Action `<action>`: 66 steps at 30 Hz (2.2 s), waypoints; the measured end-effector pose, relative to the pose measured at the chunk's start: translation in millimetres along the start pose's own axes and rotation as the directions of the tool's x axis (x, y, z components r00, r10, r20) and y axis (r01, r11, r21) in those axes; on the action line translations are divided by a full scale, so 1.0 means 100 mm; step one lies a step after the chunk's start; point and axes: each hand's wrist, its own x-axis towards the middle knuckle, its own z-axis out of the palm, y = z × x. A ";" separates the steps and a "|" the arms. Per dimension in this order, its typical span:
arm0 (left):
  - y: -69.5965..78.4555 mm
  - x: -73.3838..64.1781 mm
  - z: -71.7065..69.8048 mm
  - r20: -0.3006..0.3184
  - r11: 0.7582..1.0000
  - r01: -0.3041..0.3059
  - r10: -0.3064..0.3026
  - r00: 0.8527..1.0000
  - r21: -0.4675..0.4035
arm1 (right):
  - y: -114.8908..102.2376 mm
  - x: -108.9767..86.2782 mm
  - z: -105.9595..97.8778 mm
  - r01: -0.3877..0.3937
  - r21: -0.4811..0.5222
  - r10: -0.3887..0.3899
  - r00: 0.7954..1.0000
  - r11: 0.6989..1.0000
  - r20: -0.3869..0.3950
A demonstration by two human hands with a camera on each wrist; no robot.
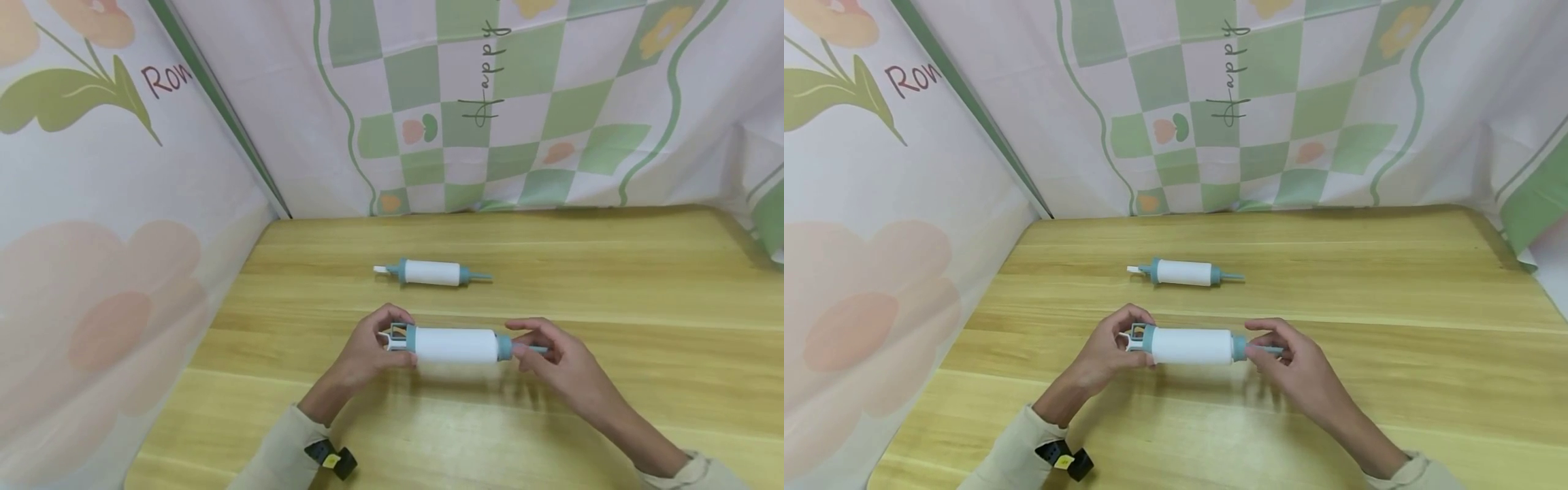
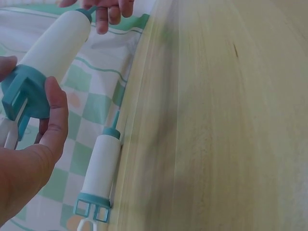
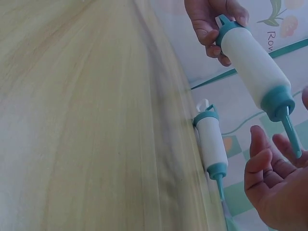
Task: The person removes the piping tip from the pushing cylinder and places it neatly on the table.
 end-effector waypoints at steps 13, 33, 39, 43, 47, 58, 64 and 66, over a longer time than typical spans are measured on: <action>0.00 0.00 0.00 0.011 1.000 -0.016 0.016 1.000 -0.001 | -0.02 0.02 0.06 -0.004 -0.016 0.004 1.000 1.000 -0.009; -0.02 -0.02 -0.01 -0.005 1.000 -0.016 0.016 1.000 0.007 | -0.02 0.00 0.05 -0.055 0.000 0.055 0.998 0.999 0.008; 0.00 -0.03 -0.02 -0.010 1.000 -0.023 0.023 1.000 -0.002 | -0.04 0.03 0.08 -0.076 0.023 0.076 0.997 0.997 0.011; 0.02 -0.04 -0.02 -0.008 1.000 -0.027 0.027 1.000 -0.003 | -0.04 0.05 0.10 -0.077 0.075 0.075 0.997 0.994 0.027; 0.01 -0.05 -0.03 0.002 0.999 -0.036 0.036 0.999 -0.009 | -0.05 0.05 0.11 -0.093 0.118 0.088 0.995 0.989 0.047; 0.02 -0.07 -0.05 0.004 1.000 -0.011 0.012 1.000 -0.023 | -0.04 0.05 0.10 0.009 0.048 -0.010 0.999 0.999 0.035; 0.05 -0.08 -0.06 0.003 1.000 0.004 -0.004 1.000 -0.018 | -0.05 0.03 0.11 0.028 0.085 -0.030 0.999 0.996 0.022; 0.05 -0.08 -0.06 0.004 1.000 0.005 -0.005 1.000 -0.022 | -0.05 0.03 0.11 0.035 0.095 -0.038 0.999 0.995 0.021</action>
